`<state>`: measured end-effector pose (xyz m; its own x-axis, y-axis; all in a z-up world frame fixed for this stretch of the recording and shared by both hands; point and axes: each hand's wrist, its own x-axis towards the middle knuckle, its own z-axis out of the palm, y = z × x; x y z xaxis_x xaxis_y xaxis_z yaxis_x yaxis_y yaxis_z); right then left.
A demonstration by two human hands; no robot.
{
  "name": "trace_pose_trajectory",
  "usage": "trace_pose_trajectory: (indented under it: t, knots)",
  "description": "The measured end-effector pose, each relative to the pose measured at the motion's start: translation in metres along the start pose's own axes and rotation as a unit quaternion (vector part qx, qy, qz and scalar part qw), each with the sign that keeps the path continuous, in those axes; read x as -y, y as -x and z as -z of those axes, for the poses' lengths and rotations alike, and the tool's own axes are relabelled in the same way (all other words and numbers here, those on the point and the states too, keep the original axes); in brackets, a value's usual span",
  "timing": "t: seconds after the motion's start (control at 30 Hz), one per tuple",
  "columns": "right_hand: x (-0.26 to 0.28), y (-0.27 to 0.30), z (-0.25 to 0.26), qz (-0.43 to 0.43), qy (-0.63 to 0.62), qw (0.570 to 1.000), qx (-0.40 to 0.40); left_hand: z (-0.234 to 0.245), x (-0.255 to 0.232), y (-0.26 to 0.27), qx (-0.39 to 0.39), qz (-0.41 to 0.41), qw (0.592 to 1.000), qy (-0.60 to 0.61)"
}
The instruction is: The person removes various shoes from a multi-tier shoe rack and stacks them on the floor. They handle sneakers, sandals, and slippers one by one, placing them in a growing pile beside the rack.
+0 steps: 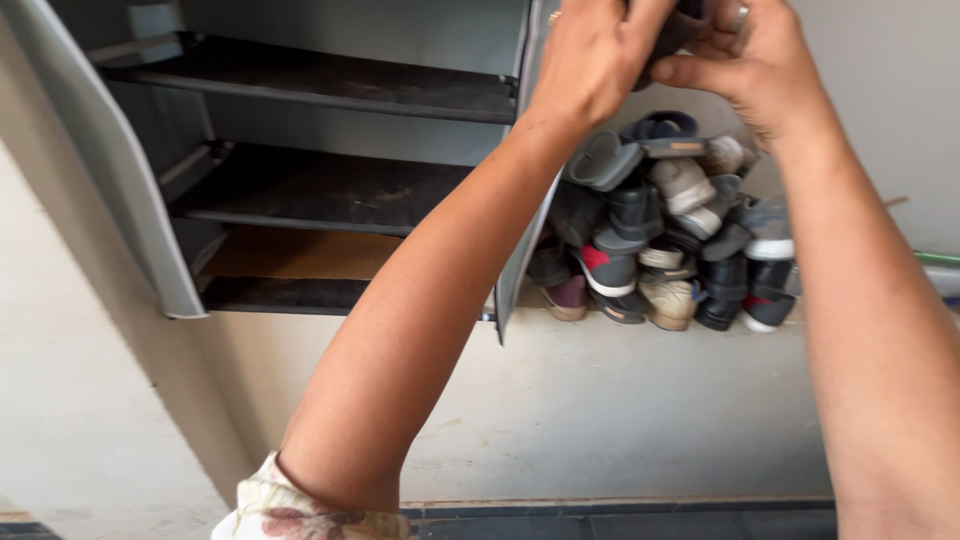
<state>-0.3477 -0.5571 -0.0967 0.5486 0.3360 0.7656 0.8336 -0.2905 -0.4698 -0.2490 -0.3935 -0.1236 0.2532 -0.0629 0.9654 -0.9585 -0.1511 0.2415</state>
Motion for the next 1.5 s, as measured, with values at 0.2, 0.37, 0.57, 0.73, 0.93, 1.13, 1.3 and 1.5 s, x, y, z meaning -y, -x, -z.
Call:
trace_pose_trajectory:
  t: [0.2,0.37,0.57,0.73,0.93,1.13,1.3,1.5]
  knots:
    - [-0.008,0.048,0.058,-0.038,0.097,0.994,-0.043,-0.062,-0.017,-0.002,0.09,0.04,0.994,0.042]
    - [-0.038,0.071,0.102,-0.057,0.096,0.992,-0.06,-0.108,-0.011,0.0,0.114,0.019,0.993,0.007]
    - [-0.08,0.093,0.135,-0.097,0.058,0.989,-0.091,-0.16,-0.004,0.004,0.124,0.015,0.992,0.002]
    - [-0.107,0.109,0.157,-0.115,0.067,0.984,-0.116,-0.204,0.008,0.01,0.139,-0.031,0.99,-0.008]
    - [-0.145,0.125,0.175,-0.14,0.068,0.977,-0.146,-0.241,0.024,0.013,0.197,0.042,0.979,-0.042]
    - [-0.196,0.132,0.183,-0.14,0.035,0.974,-0.174,-0.265,0.034,0.008,0.241,0.086,0.959,-0.123]
    - [-0.239,0.133,0.183,-0.169,0.047,0.965,-0.195,-0.279,0.051,0.005,0.267,0.105,0.946,-0.149]
    - [-0.288,0.134,0.184,-0.154,0.024,0.966,-0.206,-0.294,0.065,0.012,0.261,0.11,0.938,-0.198]
